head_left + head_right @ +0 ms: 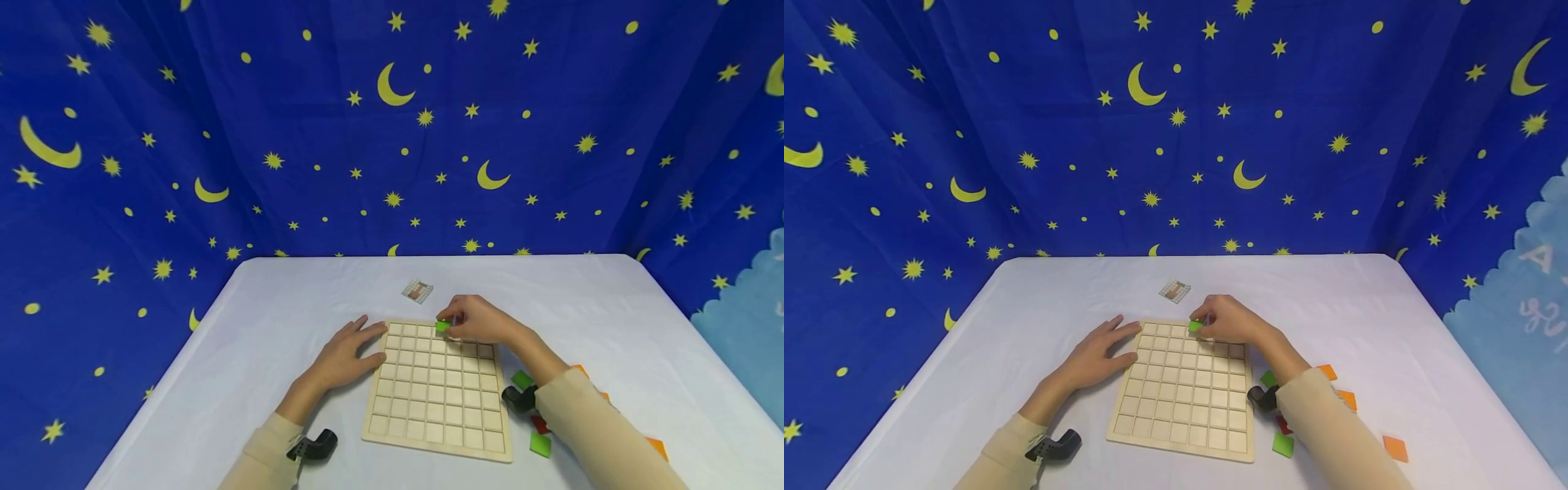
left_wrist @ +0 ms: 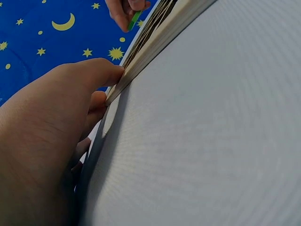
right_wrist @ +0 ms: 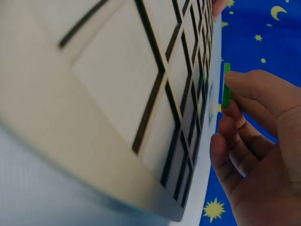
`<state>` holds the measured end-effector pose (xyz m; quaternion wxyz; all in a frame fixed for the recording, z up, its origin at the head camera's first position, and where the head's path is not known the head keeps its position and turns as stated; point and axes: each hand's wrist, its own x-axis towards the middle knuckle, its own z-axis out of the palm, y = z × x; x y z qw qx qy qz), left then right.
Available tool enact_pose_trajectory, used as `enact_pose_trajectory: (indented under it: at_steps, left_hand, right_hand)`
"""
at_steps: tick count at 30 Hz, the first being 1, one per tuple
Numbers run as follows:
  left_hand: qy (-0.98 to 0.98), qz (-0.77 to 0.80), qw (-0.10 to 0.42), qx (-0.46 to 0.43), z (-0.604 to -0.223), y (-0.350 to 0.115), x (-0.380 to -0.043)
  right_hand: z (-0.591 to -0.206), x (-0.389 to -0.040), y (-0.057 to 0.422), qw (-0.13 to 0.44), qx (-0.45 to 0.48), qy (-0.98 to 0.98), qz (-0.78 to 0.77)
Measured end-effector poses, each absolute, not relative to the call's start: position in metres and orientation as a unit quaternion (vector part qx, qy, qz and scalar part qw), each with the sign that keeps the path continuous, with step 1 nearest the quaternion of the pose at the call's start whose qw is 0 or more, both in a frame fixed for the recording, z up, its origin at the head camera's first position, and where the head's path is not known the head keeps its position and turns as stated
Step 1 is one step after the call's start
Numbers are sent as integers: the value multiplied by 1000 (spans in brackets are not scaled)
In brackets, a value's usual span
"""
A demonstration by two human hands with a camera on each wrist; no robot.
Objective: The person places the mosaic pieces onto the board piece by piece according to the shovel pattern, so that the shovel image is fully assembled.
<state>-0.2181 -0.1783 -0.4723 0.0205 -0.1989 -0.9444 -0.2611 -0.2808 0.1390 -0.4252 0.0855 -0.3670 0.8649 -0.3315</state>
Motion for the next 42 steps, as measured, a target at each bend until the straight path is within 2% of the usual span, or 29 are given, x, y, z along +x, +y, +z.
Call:
enact_pose_trajectory:
  at_steps: [27, 42]
  left_hand:
    - [-946, -262, 12, -187, -470, -177, -215]
    - [-949, -257, 5, -184, -471, -177, -219]
  right_hand:
    - [-431, -284, 106, 83, -394, 858, -319]
    - [-430, -281, 106, 78, -384, 871, -294]
